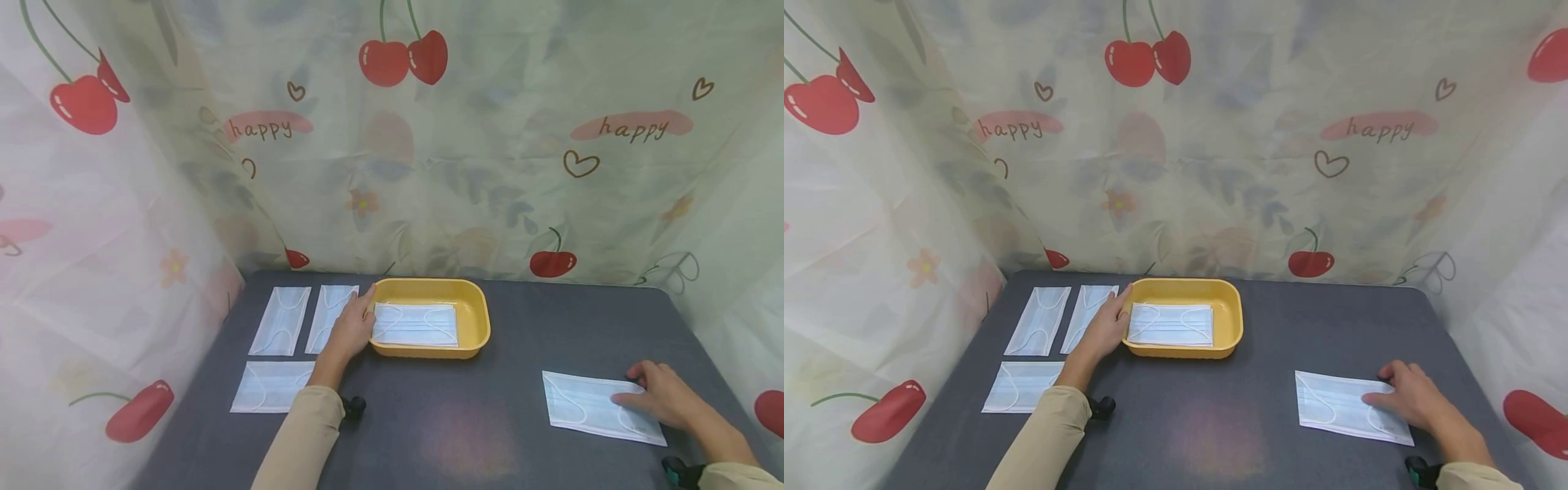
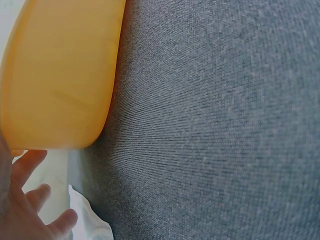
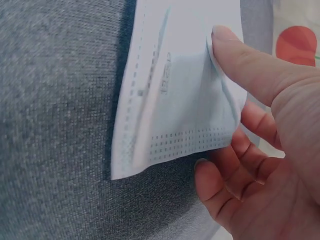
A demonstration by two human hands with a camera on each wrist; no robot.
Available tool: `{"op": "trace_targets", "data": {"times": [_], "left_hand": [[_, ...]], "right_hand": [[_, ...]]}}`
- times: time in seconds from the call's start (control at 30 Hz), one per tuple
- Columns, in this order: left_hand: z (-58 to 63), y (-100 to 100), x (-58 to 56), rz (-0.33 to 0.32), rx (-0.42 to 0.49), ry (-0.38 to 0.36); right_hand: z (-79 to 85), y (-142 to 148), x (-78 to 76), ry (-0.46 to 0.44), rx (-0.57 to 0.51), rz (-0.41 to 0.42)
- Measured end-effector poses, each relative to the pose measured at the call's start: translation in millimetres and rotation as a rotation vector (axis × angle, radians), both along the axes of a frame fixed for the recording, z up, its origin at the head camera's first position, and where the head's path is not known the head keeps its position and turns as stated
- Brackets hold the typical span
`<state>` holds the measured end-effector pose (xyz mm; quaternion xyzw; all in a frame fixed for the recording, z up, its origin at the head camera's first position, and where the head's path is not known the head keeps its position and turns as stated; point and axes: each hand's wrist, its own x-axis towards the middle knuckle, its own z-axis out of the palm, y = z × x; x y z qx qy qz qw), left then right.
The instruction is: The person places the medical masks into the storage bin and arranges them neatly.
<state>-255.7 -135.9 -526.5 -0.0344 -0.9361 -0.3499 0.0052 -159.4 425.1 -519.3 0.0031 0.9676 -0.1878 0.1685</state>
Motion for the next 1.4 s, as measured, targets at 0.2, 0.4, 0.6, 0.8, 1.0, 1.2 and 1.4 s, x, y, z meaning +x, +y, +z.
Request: {"op": "trace_targets", "data": {"times": [0.2,0.4,0.6,0.8,1.0,1.2,1.4], "left_hand": [[0.4,0,-0.1,0.004,0.006,-0.015],[0.5,1,0.1,0.005,0.005,-0.021],[0.5,0,0.5,0.010,0.003,-0.028],[-0.6,-1,-1.0,0.008,-0.005,-0.021],[-1.2,1,-1.0,0.008,-0.006,-0.016],[-1.2,0,-0.5,0.010,-0.006,-0.019],[0.6,1,0.1,0.013,-0.006,-0.026]], "right_hand": [[-0.3,0,-1.0,-0.003,0.000,-0.023],[-2.0,1,1.0,-0.064,0.026,-0.126],[-3.1,0,3.7,-0.073,0.060,-0.192],[-2.4,5,0.5,-0.030,0.022,-0.138],[3.7,11,-2.9,-0.040,-0.101,-0.077],[12.3,11,-3.8,-0.052,-0.128,-0.043],[15.4,8,-2.2,-0.011,-0.167,-0.051]]}}
